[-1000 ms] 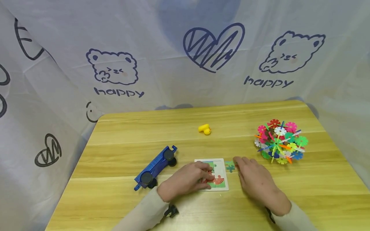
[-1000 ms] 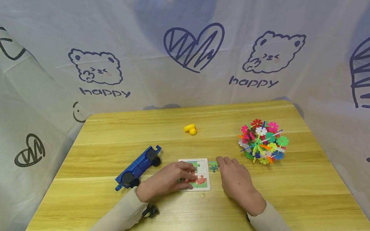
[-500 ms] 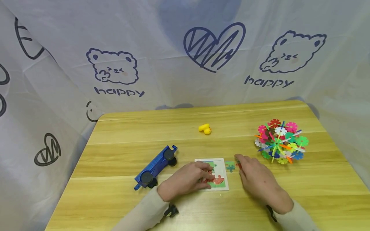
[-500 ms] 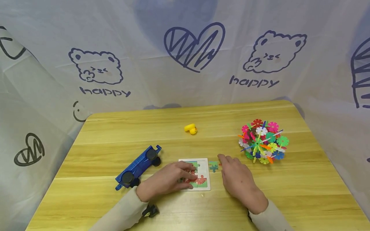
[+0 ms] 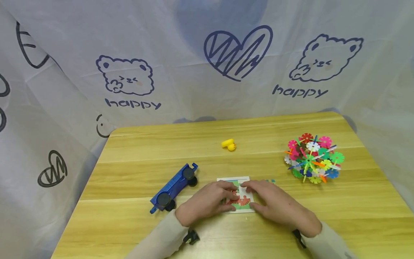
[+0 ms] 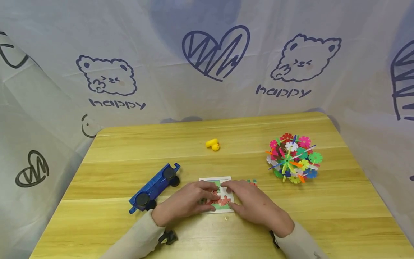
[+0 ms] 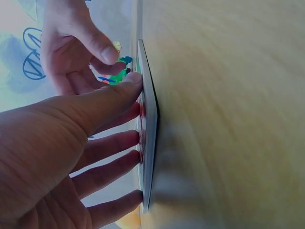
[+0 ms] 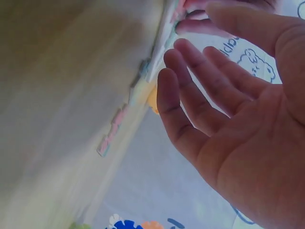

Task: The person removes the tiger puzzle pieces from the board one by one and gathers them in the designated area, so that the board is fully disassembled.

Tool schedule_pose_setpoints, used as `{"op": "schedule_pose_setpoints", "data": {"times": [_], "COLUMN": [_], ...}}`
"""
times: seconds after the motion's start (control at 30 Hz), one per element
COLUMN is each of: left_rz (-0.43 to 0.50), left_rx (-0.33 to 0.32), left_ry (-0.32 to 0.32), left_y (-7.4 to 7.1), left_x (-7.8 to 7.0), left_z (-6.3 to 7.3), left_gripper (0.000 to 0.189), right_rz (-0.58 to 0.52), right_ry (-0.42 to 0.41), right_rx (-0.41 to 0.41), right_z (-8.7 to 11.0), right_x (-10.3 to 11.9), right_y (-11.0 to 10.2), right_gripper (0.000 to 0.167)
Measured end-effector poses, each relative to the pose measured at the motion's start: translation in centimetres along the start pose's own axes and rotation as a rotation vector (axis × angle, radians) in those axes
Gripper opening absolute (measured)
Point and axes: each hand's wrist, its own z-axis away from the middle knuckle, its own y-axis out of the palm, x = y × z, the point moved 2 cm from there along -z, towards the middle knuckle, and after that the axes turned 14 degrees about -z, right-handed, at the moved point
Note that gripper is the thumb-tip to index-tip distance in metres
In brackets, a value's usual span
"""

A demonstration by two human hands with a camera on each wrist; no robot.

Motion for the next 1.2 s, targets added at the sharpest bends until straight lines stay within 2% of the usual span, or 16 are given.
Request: {"op": "schedule_pose_setpoints", "data": {"times": [0.2, 0.43, 0.73, 0.97, 1.2], "left_rz": [0.004, 0.014, 0.016, -0.014, -0.014], "left_rx": [-0.011, -0.011, 0.019, 0.022, 0.012], "left_ry": [0.002, 0.003, 0.000, 0.007, 0.011], "left_y": [0.0, 0.1, -0.2, -0.2, -0.1], "left_x": [0.1, 0.0, -0.2, -0.1, -0.1], "left_z": [0.0, 0.0, -0.2, -0.1, 0.0], "left_gripper": [0.035, 0.035, 0.032, 0.032, 0.031], "right_rz": [0.028, -0.021, -0.081, -0.097, -0.200], "right_ry": [-0.076, -0.080, -0.101, -0.089, -0.048], "right_rx": [-0.006, 0.004, 0.020, -0.015, -0.050], "right_z": [-0.2, -0.4, -0.4, -0.7, -1.0], "right_x": [-0.1, 0.0, 0.0, -0.2, -0.3], "right_y": [0.9, 1.5, 1.5, 1.5, 1.1], "right_gripper": [0.052, 0.050, 0.052, 0.046, 0.039]}}
